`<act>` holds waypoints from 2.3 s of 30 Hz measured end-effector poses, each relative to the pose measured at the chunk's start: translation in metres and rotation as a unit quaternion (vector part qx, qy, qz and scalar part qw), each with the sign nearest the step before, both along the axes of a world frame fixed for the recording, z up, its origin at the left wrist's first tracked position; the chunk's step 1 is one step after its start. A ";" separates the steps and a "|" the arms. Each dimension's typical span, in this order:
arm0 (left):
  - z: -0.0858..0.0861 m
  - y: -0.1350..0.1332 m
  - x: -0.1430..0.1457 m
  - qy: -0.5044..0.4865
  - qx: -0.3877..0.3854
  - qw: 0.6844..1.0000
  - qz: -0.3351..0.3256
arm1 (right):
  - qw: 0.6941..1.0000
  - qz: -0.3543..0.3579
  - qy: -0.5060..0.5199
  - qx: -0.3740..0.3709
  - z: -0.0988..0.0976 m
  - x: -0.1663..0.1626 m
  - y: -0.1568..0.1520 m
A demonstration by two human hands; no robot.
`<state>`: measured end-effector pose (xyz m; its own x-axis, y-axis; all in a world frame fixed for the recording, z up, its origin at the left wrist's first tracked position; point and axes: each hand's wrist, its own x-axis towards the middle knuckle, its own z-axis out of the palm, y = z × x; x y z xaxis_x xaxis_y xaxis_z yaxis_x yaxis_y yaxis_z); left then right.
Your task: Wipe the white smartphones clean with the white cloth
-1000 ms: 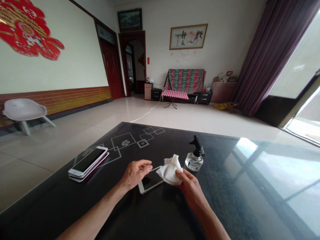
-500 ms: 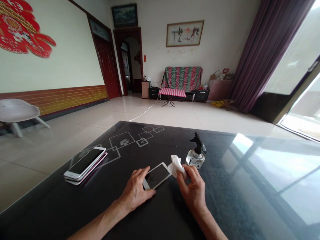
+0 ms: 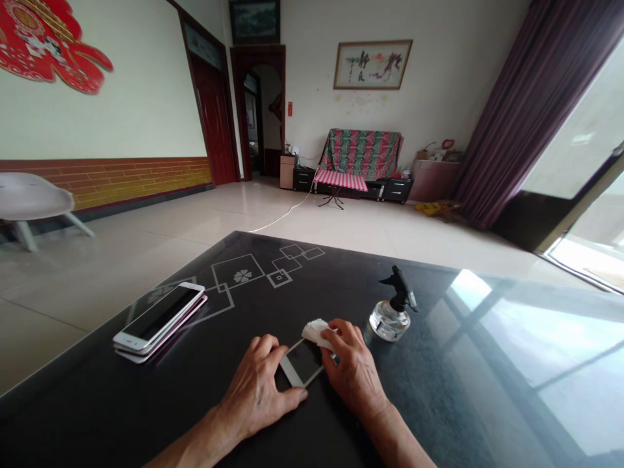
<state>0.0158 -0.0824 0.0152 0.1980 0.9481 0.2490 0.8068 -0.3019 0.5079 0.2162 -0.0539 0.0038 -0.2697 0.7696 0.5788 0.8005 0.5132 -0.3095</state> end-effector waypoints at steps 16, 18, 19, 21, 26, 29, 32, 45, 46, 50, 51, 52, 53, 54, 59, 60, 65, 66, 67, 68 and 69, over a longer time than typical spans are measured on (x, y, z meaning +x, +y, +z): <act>-0.004 0.000 0.000 -0.007 -0.009 1.000 -0.009 | 0.998 0.034 -0.021 -0.037 -0.003 0.008 0.002; -0.004 0.000 0.000 -0.013 -0.012 1.000 -0.005 | 0.999 0.033 -0.020 -0.032 -0.002 0.007 0.001; -0.004 0.000 0.000 -0.014 -0.012 1.000 -0.004 | 0.999 0.033 -0.020 -0.032 -0.002 0.007 0.001; -0.005 0.001 -0.001 -0.015 -0.013 1.000 0.000 | 0.999 0.032 -0.024 -0.031 -0.002 0.005 0.001; -0.006 0.004 -0.001 -0.023 -0.016 1.000 -0.002 | 0.998 0.019 -0.039 -0.035 -0.002 -0.003 0.002; -0.008 0.006 -0.001 -0.033 -0.017 0.999 -0.003 | 0.998 0.024 -0.049 -0.042 0.001 -0.009 -0.001; -0.009 0.009 -0.001 -0.043 -0.021 0.999 0.000 | 0.996 0.038 -0.057 -0.058 0.006 -0.015 -0.007; -0.001 0.013 -0.001 -0.020 -0.043 0.999 0.002 | 0.997 0.000 -0.049 -0.054 0.003 -0.020 -0.001; -0.001 0.013 -0.001 -0.018 -0.044 0.999 0.001 | 0.997 -0.013 -0.055 -0.045 0.002 -0.016 0.003; -0.001 0.014 -0.001 -0.015 -0.036 0.999 -0.001 | 0.995 -0.061 -0.068 -0.030 -0.001 -0.004 0.013; -0.002 0.014 -0.001 -0.014 -0.034 0.999 -0.002 | 0.995 -0.068 -0.069 -0.029 -0.001 -0.002 0.014; -0.003 0.014 -0.001 -0.013 -0.032 0.999 -0.002 | 0.994 -0.073 -0.071 -0.030 -0.002 -0.001 0.014; -0.004 0.014 -0.001 -0.013 -0.030 0.999 -0.003 | 0.994 -0.075 -0.073 -0.031 -0.002 -0.001 0.014; -0.005 0.014 -0.001 -0.013 -0.028 1.000 -0.005 | 0.994 -0.074 -0.076 -0.031 -0.002 -0.001 0.013; -0.007 0.017 -0.004 -0.022 -0.017 0.999 -0.038 | 0.995 -0.066 -0.074 -0.021 -0.003 -0.001 0.006; -0.007 0.018 -0.005 -0.027 -0.014 0.999 -0.045 | 0.995 -0.064 -0.069 -0.020 -0.003 -0.001 0.005; -0.009 0.021 -0.007 -0.042 -0.016 0.998 -0.048 | 0.998 -0.036 -0.049 -0.031 -0.004 -0.013 -0.004; -0.009 0.022 -0.007 -0.042 -0.016 0.998 -0.043 | 0.998 -0.026 -0.046 -0.036 -0.003 -0.018 -0.007; -0.010 0.022 -0.006 -0.042 -0.015 0.998 -0.037 | 0.998 -0.014 -0.043 -0.039 -0.003 -0.022 -0.010; -0.010 0.022 -0.006 -0.040 -0.014 0.999 -0.031 | 0.998 -0.002 -0.040 -0.042 -0.002 -0.026 -0.012; -0.010 0.022 -0.005 -0.039 -0.012 0.999 -0.026 | 0.998 0.008 -0.038 -0.043 -0.001 -0.029 -0.013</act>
<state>0.0105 -0.0601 0.0048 0.2283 0.9429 0.2424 0.7480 -0.3293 0.5763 0.1870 -0.0674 0.0025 -0.3229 0.8111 0.4877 0.8149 0.5003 -0.2925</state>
